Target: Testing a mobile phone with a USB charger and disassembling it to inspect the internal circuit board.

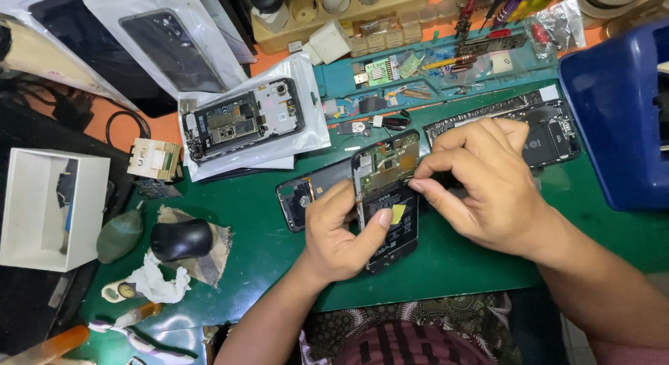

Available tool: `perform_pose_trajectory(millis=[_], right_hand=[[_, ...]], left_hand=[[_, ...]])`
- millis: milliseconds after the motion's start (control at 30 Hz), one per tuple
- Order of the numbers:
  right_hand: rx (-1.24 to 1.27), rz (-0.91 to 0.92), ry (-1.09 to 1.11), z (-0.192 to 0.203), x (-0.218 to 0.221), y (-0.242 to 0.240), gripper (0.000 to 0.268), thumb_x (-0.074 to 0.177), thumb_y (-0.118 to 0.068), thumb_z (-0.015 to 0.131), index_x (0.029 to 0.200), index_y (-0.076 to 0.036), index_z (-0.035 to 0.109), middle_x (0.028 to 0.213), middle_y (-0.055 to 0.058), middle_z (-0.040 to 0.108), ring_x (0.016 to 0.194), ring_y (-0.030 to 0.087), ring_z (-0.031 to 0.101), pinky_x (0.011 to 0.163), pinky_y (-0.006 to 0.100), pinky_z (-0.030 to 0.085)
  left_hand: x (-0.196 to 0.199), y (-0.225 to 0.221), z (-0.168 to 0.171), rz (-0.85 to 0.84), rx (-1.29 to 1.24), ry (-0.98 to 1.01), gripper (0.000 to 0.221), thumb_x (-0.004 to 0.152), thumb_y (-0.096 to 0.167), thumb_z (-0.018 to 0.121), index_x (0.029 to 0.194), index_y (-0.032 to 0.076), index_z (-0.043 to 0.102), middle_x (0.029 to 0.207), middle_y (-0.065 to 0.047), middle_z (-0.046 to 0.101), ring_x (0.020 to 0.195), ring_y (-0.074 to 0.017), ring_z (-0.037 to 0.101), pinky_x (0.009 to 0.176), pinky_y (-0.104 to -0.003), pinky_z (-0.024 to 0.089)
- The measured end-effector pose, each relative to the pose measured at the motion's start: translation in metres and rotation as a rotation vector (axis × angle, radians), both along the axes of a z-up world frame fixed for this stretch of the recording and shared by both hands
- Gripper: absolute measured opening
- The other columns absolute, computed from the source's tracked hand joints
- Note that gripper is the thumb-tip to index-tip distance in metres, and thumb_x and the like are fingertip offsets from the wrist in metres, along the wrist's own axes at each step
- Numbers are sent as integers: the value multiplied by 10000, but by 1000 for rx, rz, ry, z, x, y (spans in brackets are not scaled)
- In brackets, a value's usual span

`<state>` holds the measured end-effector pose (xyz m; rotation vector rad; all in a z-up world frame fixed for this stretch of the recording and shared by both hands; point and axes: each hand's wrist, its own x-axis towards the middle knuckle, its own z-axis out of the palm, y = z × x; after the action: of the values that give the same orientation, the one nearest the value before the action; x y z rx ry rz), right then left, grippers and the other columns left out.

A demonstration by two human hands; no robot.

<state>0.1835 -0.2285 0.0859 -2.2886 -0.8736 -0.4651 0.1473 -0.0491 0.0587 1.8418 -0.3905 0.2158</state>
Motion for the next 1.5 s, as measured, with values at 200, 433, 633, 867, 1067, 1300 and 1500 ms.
perform_pose_trajectory(millis=[200, 433, 633, 867, 1067, 1300, 1500], right_hand=[[129, -16, 56, -8, -6, 2, 201, 762, -161, 670, 885, -51, 556, 893, 68, 569, 825, 189, 538, 809, 302, 293], [633, 36, 655, -10, -10, 9, 439, 733, -11, 599, 1136, 33, 431, 941, 98, 533, 882, 138, 520, 866, 233, 438], [760, 199, 780, -26, -10, 4, 538, 699, -46, 628, 1193, 10, 423, 1069, 92, 520, 1022, 159, 490, 942, 259, 375], [769, 327, 803, -26, -7, 2, 422, 691, -132, 646, 1045, -15, 448, 1048, 89, 470, 1016, 167, 459, 921, 261, 371], [867, 347, 850, -30, -6, 4, 541, 645, -129, 679, 1084, -37, 375, 1035, 68, 415, 953, 142, 415, 882, 247, 340], [1011, 453, 943, -21, -7, 5, 470, 706, -108, 631, 1074, -44, 345, 943, 104, 446, 927, 169, 446, 827, 283, 417], [1382, 572, 937, -14, -4, 0, 350, 740, -111, 561, 1049, -54, 407, 1064, 115, 409, 1046, 226, 411, 905, 451, 407]], left_hand=[[-12, -8, -10, -384, -1104, 705, 538, 819, 105, 464, 1284, 101, 194, 1332, -216, 267, 1137, -384, 384, 830, -630, 406], [-9, -11, -15, -242, -522, 189, 487, 839, 163, 513, 1227, 36, 247, 1235, -170, 329, 996, -285, 525, 792, -412, 548], [-5, -8, 1, 27, 71, -173, 518, 663, 87, 610, 1141, 103, 411, 1057, -150, 433, 1009, -264, 498, 888, -336, 452], [-5, -6, -1, 34, 103, -264, 552, 627, 87, 615, 1137, 105, 407, 1044, -160, 441, 981, -273, 506, 868, -341, 461], [-5, -7, 0, 27, 96, -251, 545, 622, 84, 618, 1127, 111, 414, 1032, -145, 451, 966, -261, 510, 859, -335, 457], [-8, -8, -6, -222, -415, 31, 421, 773, 85, 530, 1146, 46, 339, 1086, -163, 340, 914, -314, 578, 753, -348, 547], [-18, -2, -10, -376, -965, 490, 525, 839, 136, 503, 1241, 86, 168, 1170, -352, 346, 970, -460, 493, 752, -586, 478]])
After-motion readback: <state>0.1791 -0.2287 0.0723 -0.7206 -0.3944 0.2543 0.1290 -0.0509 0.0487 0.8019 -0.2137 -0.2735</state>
